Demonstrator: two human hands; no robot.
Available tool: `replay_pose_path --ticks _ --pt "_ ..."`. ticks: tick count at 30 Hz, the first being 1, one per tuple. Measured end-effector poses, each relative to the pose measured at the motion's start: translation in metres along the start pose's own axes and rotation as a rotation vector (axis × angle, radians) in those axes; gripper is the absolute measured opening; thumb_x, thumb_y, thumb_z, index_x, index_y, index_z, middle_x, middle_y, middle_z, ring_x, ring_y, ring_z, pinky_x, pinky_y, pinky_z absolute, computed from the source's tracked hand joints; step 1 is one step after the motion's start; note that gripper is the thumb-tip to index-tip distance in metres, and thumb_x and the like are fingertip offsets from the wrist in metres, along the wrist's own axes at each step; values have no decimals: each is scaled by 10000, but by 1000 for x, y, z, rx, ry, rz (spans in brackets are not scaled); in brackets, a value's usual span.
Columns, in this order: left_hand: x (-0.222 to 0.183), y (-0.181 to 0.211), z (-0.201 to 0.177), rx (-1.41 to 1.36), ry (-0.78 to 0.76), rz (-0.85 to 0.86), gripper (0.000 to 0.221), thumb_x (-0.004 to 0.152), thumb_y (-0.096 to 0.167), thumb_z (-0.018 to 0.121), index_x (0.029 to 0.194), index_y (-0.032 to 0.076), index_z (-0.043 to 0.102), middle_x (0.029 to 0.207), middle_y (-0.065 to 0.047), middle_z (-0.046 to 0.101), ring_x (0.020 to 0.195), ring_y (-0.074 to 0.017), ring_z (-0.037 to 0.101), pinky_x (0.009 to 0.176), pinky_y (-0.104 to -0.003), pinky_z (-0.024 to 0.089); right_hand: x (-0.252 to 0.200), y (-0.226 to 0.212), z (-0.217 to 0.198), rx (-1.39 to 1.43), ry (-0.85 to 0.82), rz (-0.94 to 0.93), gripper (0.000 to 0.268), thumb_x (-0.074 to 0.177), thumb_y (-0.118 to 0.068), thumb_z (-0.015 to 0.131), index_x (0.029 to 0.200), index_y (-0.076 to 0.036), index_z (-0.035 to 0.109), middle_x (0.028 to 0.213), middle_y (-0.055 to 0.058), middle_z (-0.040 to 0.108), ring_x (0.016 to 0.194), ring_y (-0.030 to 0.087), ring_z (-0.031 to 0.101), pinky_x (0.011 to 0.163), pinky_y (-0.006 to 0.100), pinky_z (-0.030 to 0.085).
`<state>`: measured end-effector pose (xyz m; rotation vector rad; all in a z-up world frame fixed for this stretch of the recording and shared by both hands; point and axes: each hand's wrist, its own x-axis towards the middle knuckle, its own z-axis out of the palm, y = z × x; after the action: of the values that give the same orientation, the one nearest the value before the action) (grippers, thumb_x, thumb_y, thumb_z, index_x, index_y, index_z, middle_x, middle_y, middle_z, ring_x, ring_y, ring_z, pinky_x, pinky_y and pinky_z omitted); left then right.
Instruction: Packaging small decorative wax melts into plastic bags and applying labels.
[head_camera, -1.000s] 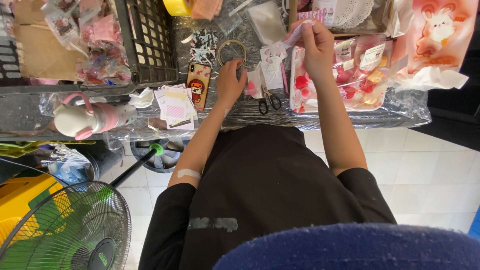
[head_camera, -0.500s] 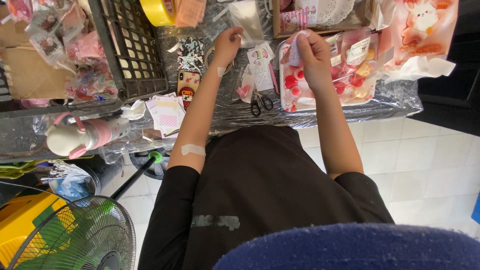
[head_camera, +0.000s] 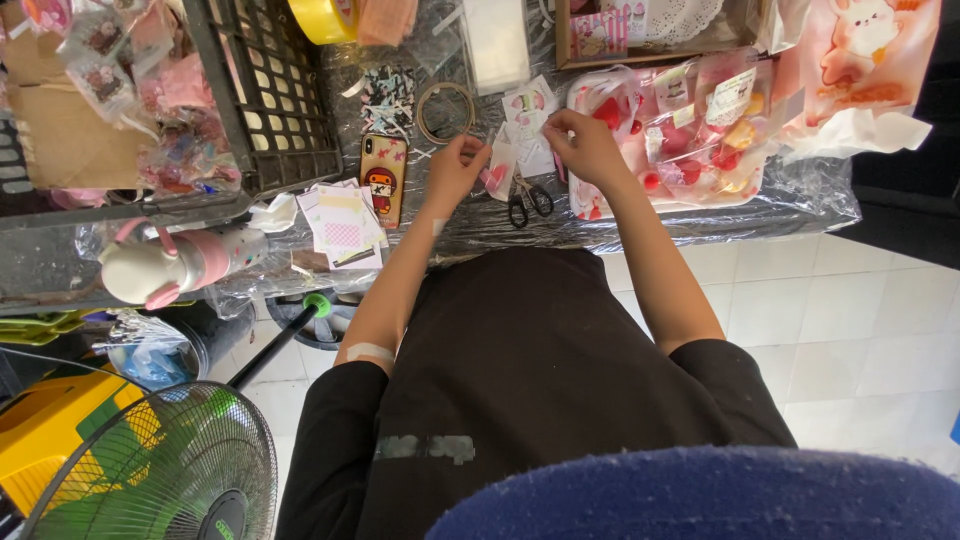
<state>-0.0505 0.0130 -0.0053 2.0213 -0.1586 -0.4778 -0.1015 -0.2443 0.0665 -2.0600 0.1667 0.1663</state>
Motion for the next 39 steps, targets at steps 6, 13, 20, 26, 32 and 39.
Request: replay_pose_path --ticks 6,13,20,26,32,39 --pt "3 -75 29 -437 -56 -64 132 1021 142 656 1034 11 646 963 -87 766 811 -124 693 729 -274 560 12 14 35 44 -122 -37 238 918 -163 752 1141 -79 744 1062 41 747 923 153 678 770 320 526" --pt "-4 -74 15 -601 -141 -106 119 1069 137 581 1101 24 568 1111 -90 760 907 -138 724 794 -277 584 35 2 66 90 -110 11 217 877 -181 832 1032 -79 719 997 4 772 933 85 712 752 268 509" --pt "-5 -79 10 -692 -120 -219 122 1042 144 571 1127 57 561 1052 -66 718 920 -148 740 780 -285 583 44 -9 72 304 -316 143 230 895 -160 808 1095 -96 715 947 -13 745 878 89 660 749 251 507" --pt "-2 -94 16 -730 -146 -251 147 1067 189 574 1141 61 578 1035 -52 705 913 -141 727 821 -293 586 45 3 87 171 -177 14 190 880 -136 813 1024 -53 720 978 12 765 937 104 716 804 282 553" --pt "0 -82 12 -684 -145 -275 253 1045 251 585 1226 76 608 1042 -12 718 880 -113 721 798 -273 575 47 2 91 167 -176 12 163 892 -132 798 1003 -41 720 936 34 770 884 117 717 806 290 558" --pt "-8 -50 4 -609 -111 -268 311 1003 312 680 1179 58 716 931 4 740 805 -73 694 756 -248 552 44 -6 87 107 -163 -24 152 891 -138 791 1004 -58 729 939 25 774 884 121 729 799 291 560"
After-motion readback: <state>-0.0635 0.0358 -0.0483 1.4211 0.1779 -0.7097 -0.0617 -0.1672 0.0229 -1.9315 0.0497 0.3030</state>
